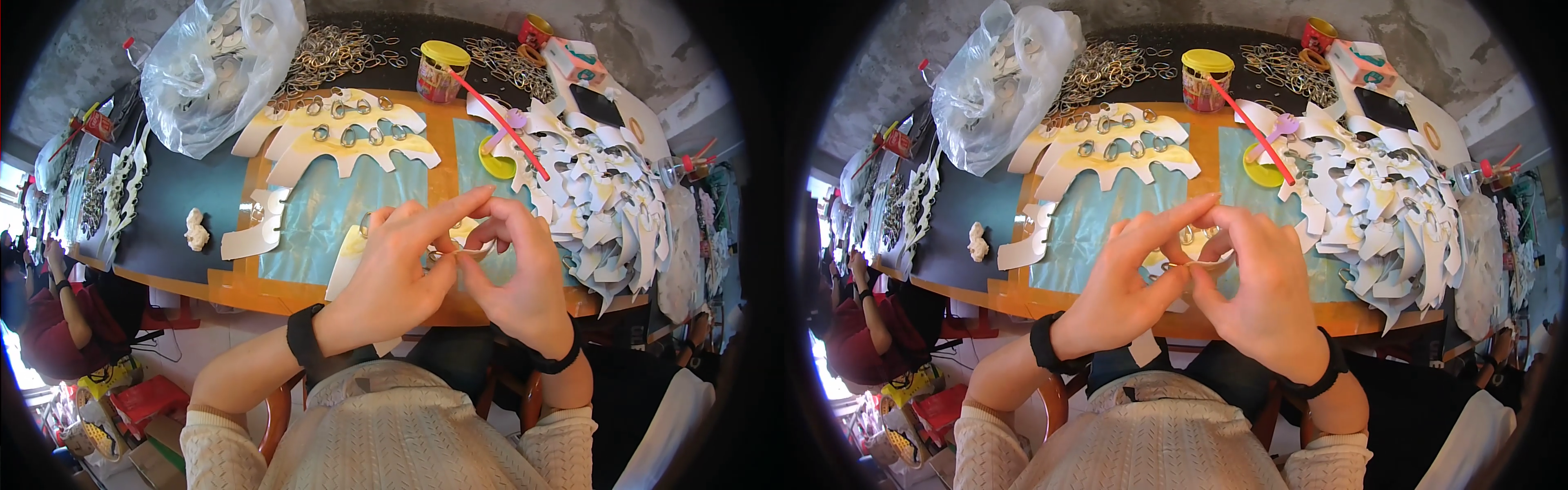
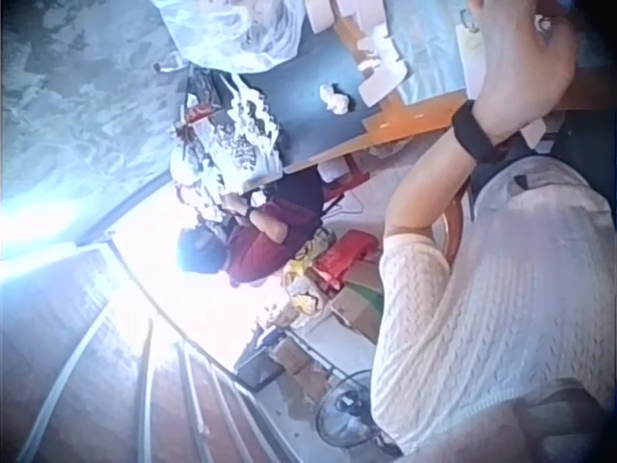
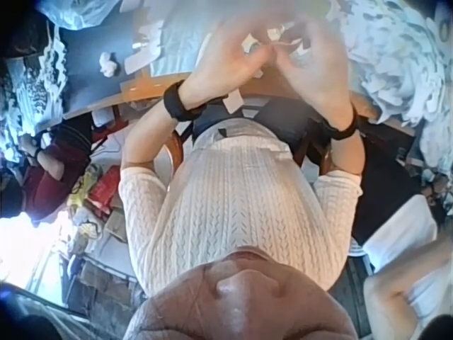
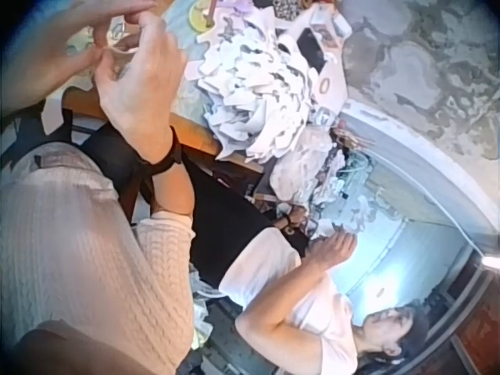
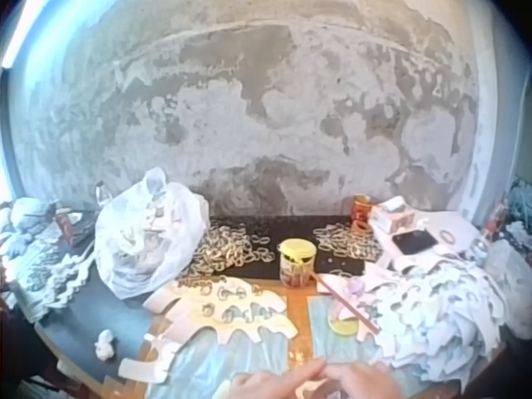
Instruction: The recorder applies glue to white shoe components using a brush and attaches decorative metal rings.
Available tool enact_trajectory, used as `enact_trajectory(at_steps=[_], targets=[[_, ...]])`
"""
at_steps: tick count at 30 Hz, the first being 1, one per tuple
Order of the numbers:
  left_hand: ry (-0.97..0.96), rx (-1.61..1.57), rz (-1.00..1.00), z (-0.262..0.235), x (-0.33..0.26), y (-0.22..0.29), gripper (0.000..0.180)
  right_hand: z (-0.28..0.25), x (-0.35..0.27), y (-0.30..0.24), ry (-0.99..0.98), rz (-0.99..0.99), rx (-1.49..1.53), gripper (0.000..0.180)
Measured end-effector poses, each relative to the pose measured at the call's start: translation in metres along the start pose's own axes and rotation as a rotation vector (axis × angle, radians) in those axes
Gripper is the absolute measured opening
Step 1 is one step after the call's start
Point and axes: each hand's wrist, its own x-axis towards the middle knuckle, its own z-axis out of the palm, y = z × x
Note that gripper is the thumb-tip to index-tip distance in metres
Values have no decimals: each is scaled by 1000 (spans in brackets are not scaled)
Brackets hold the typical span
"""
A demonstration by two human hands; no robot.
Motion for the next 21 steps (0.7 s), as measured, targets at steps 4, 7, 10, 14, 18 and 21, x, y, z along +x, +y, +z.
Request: enact_trajectory(at_steps=[4,7,10,14,18,21], targets=[[0,-83,-71,2,2,-7,59,-2,1,7,-5,24,3,47],[19,-367,-140,4,-2,-16,49,-4,2,18,-21,220,431,45],[-28,-573,-223,6,-4,-22,37,-7,3,26,-52,332,604,42],[-93,-623,-420,1,-5,-21,25,-4,6,31,-118,390,664,40],[22,-602,-401,5,-4,-20,24,-8,4,26,10,185,391,37],[57,-539,-385,5,-4,-19,23,-8,0,20,130,-240,-63,36]])
